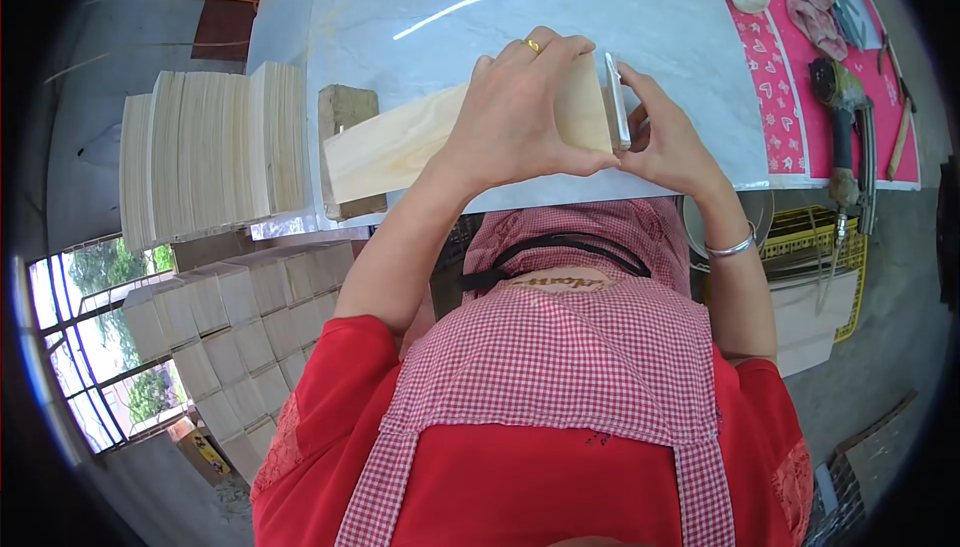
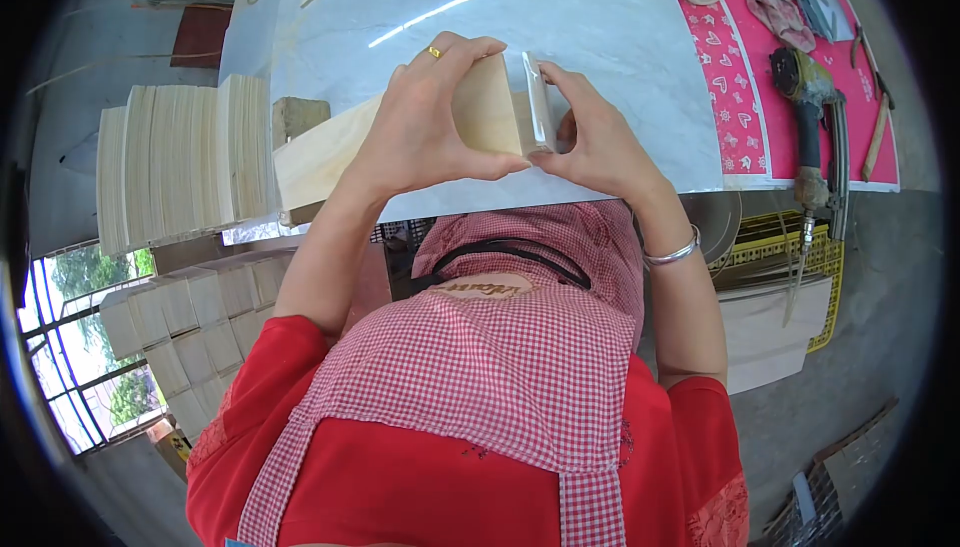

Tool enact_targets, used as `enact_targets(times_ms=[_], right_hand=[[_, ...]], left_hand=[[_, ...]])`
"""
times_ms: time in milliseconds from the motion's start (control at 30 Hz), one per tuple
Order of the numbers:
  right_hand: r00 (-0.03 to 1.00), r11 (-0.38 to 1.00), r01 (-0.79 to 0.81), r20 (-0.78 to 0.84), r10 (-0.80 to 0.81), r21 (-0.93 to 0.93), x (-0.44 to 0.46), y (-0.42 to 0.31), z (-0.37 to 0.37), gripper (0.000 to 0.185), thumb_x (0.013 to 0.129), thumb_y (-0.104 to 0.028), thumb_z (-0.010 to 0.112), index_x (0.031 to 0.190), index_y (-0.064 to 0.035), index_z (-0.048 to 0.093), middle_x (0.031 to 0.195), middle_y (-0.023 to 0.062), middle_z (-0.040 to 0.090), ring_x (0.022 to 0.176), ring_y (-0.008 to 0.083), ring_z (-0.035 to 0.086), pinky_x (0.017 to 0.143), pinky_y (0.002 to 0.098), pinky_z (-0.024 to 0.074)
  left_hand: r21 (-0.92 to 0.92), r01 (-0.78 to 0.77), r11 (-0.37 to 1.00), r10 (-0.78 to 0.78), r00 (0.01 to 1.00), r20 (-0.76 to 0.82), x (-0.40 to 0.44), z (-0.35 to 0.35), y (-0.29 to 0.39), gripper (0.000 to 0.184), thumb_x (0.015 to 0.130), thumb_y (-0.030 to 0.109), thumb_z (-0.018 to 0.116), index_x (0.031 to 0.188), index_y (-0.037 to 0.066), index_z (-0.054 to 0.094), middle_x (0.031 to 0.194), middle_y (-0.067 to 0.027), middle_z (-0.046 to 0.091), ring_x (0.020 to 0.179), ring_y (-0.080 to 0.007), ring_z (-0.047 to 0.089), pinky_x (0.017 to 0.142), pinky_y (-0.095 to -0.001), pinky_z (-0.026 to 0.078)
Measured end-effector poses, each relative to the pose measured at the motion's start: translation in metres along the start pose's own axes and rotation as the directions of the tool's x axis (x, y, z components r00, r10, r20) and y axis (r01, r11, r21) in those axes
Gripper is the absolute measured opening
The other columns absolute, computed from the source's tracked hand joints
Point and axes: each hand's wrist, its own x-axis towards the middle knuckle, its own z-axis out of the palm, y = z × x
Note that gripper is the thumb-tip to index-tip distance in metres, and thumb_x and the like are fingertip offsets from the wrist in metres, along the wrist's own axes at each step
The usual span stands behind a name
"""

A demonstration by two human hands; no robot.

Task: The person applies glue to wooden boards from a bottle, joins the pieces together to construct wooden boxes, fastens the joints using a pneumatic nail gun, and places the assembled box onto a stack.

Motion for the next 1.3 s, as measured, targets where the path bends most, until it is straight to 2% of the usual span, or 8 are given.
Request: enact_targets(times_ms=[67, 367, 633, 733, 1100, 1233, 1300], right_hand=[[1.0, 1.0, 0.008, -0.004, -0.008, -0.004, 0.0, 0.0, 0.0, 0.09, 0.065, -0.011, 0.081, 0.145, -0.0084, 0.039, 0.128, 0.012, 0.054, 0.075, 0.0195, 0.058, 0.069, 0.0314, 0.0519], [1.0, 1.0, 0.017, 0.006, -0.017, -0.008, 0.0, -0.003, -0.001, 0.088, 0.066, -0.013, 0.081, 0.144, -0.0073, 0.039, 0.125, 0.0119, 0.054, 0.075, 0.0202, 0.059, 0.069, 0.0317, 0.0522], [1.0, 1.0, 0.013, 0.011, -0.013, -0.01, 0.0, -0.001, -0.001, 0.089, 0.067, -0.017, 0.083, 0.143, -0.0066, 0.039, 0.123, 0.0116, 0.054, 0.076, 0.0211, 0.059, 0.069, 0.0323, 0.0524], [1.0, 1.0, 0.015, 0.013, -0.014, -0.013, 0.001, 0.0, -0.001, 0.089, 0.067, -0.018, 0.083, 0.143, -0.0065, 0.039, 0.123, 0.0117, 0.054, 0.076, 0.0213, 0.059, 0.069, 0.0325, 0.0525], [0.999, 0.999, 0.032, 0.007, -0.031, -0.024, 0.0, 0.001, -0.001, 0.089, 0.067, -0.019, 0.083, 0.143, -0.0065, 0.039, 0.125, 0.0127, 0.054, 0.075, 0.0222, 0.06, 0.069, 0.033, 0.0531], [1.0, 1.0, 0.005, 0.026, -0.004, -0.029, 0.001, -0.001, -0.002, 0.091, 0.067, -0.02, 0.084, 0.144, -0.0061, 0.038, 0.126, 0.013, 0.054, 0.079, 0.0234, 0.06, 0.072, 0.0341, 0.0531], [1.0, 0.999, 0.007, 0.023, -0.006, -0.041, 0.0, -0.001, -0.001, 0.094, 0.066, -0.021, 0.085, 0.145, -0.0057, 0.037, 0.131, 0.0143, 0.052, 0.095, 0.0265, 0.06, 0.083, 0.0357, 0.0521]], left_hand=[[-0.048, -0.005, 0.999, 0.004, 1.0, -0.019, 0.002, 0.003, -0.001, 0.086, 0.051, 0.04, 0.088, 0.124, 0.008, 0.056, 0.111, -0.009, 0.059, 0.098, -0.0287, 0.06, 0.08, -0.0389, 0.041], [0.026, -0.01, 1.0, 0.009, 0.999, 0.03, 0.013, 0.002, 0.002, 0.088, 0.049, 0.04, 0.088, 0.124, 0.007, 0.055, 0.112, -0.0096, 0.058, 0.102, -0.0292, 0.059, 0.082, -0.0407, 0.041], [-0.021, 0.0, 1.0, 0.001, 0.997, 0.073, 0.017, 0.011, -0.001, 0.089, 0.05, 0.042, 0.086, 0.124, 0.006, 0.054, 0.112, -0.0092, 0.057, 0.104, -0.029, 0.058, 0.084, -0.0398, 0.039], [-0.046, 0.007, 0.999, -0.005, 0.999, 0.044, 0.018, 0.012, 0.0, 0.087, 0.046, 0.04, 0.085, 0.121, 0.005, 0.057, 0.109, -0.0117, 0.059, 0.102, -0.0309, 0.059, 0.083, -0.0424, 0.039], [-0.036, 0.019, 0.999, -0.016, 0.998, 0.065, 0.02, 0.013, 0.001, 0.088, 0.046, 0.041, 0.085, 0.121, 0.004, 0.057, 0.11, -0.0117, 0.059, 0.103, -0.0303, 0.059, 0.083, -0.0423, 0.039], [-0.035, 0.013, 0.999, -0.01, 0.998, 0.068, 0.02, 0.014, 0.0, 0.089, 0.046, 0.042, 0.085, 0.121, 0.004, 0.056, 0.11, -0.0117, 0.059, 0.103, -0.0304, 0.059, 0.082, -0.0423, 0.04], [-0.032, 0.01, 0.999, -0.007, 0.997, 0.071, 0.02, 0.015, -0.001, 0.089, 0.046, 0.042, 0.085, 0.121, 0.004, 0.056, 0.11, -0.0117, 0.059, 0.102, -0.0304, 0.059, 0.082, -0.0423, 0.04]])
